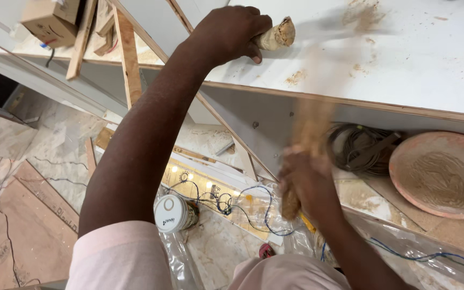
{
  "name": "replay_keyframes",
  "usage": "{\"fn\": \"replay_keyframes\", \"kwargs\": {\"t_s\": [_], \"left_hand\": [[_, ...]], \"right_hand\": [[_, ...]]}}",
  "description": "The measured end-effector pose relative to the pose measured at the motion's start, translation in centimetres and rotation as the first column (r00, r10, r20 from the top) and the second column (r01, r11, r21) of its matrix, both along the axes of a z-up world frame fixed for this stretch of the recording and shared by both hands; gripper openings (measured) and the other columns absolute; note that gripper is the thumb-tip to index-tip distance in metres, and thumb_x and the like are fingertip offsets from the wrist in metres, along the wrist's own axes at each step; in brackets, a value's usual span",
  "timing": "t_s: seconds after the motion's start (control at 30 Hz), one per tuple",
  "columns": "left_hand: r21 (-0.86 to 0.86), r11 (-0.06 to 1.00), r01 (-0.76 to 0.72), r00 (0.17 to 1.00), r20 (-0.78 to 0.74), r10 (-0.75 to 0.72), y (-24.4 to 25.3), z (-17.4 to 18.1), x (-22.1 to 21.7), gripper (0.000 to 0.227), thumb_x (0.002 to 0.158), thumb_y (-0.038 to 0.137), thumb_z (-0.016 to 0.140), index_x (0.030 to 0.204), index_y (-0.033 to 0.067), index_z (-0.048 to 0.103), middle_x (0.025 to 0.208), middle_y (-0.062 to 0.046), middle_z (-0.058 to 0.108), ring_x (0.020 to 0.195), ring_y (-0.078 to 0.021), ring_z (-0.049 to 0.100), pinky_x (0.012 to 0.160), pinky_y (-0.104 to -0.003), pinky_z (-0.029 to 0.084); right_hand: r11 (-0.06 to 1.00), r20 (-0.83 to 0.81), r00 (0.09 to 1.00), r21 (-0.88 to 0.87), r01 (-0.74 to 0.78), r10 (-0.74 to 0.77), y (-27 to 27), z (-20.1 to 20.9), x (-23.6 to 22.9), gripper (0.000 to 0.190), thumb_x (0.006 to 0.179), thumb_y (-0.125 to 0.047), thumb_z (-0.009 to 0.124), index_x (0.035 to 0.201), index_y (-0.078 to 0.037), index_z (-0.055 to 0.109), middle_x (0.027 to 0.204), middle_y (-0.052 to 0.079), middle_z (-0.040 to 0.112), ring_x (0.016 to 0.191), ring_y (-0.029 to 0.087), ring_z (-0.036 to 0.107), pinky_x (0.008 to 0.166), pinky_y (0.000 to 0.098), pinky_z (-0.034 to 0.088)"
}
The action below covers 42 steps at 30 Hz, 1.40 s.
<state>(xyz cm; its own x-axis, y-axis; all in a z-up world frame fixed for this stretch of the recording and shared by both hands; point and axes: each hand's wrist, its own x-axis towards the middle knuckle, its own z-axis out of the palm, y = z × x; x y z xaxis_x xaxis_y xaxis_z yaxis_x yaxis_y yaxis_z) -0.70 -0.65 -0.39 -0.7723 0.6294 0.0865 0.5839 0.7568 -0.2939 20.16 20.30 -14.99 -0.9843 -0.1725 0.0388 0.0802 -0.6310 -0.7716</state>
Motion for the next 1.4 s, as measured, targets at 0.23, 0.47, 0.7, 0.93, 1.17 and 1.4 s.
{"fn": "replay_keyframes", "kwargs": {"t_s": [0.23,0.47,0.7,0.93,1.17,1.4], "left_hand": [[0.167,0.986,-0.017,0.998,-0.054,0.027,-1.9,1.1,0.0,0.032,0.098,0.023,0.078,0.113,0.0053,0.056,0.091,-0.013,0.071,0.084,-0.0343,0.071,0.070,-0.050,0.054],[0.202,0.979,0.019,0.988,-0.154,0.013,-3.2,0.3,1.4,0.038,0.097,0.021,0.076,0.123,0.0061,0.052,0.090,-0.016,0.073,0.079,-0.0368,0.073,0.063,-0.050,0.055],[0.515,0.833,0.204,0.973,-0.201,-0.114,-5.7,-0.3,1.3,0.047,0.103,0.018,0.075,0.140,0.0042,0.050,0.104,-0.014,0.075,0.091,-0.0288,0.077,0.074,-0.043,0.061],[0.463,0.886,0.032,0.999,-0.031,-0.021,-4.9,1.3,0.9,0.034,0.103,0.023,0.078,0.127,0.0094,0.058,0.104,-0.012,0.077,0.095,-0.0276,0.077,0.077,-0.044,0.058],[0.404,0.915,-0.008,1.000,0.031,-0.005,-2.0,2.3,1.9,0.038,0.097,0.025,0.078,0.126,0.0111,0.057,0.097,-0.011,0.076,0.089,-0.0295,0.075,0.068,-0.048,0.053],[0.466,0.885,0.002,0.998,0.055,-0.031,-2.8,1.9,1.5,0.036,0.099,0.023,0.075,0.126,0.0091,0.056,0.099,-0.011,0.077,0.091,-0.0260,0.077,0.071,-0.045,0.056]], "right_hand": [[0.984,0.027,0.987,0.094,0.155,-0.158,4.3,2.0,-0.2,0.019,0.099,-0.011,0.058,0.113,-0.006,0.045,0.075,0.006,0.054,0.050,0.014,0.055,0.040,0.0301,0.052],[0.946,-0.076,0.944,0.005,0.323,-0.322,5.7,1.8,0.7,0.022,0.104,-0.007,0.054,0.124,-0.005,0.044,0.087,0.009,0.053,0.061,0.018,0.055,0.054,0.0359,0.052],[0.958,-0.034,0.961,0.069,0.278,-0.276,5.1,0.8,0.4,0.023,0.103,-0.006,0.053,0.125,-0.003,0.044,0.086,0.011,0.054,0.059,0.018,0.054,0.054,0.0365,0.052],[0.975,-0.053,0.978,0.085,0.207,-0.203,3.8,0.4,-0.1,0.023,0.102,-0.007,0.053,0.124,-0.002,0.046,0.085,0.011,0.054,0.057,0.018,0.055,0.052,0.0331,0.051],[0.975,-0.060,0.987,0.159,0.156,-0.148,3.6,0.1,0.0,0.025,0.099,-0.007,0.053,0.123,-0.002,0.046,0.084,0.011,0.054,0.058,0.017,0.055,0.049,0.0319,0.050],[0.979,-0.028,0.990,0.149,0.139,-0.136,3.1,-0.4,0.0,0.026,0.099,-0.007,0.053,0.124,-0.002,0.047,0.083,0.011,0.054,0.064,0.015,0.055,0.048,0.0317,0.051]]}}
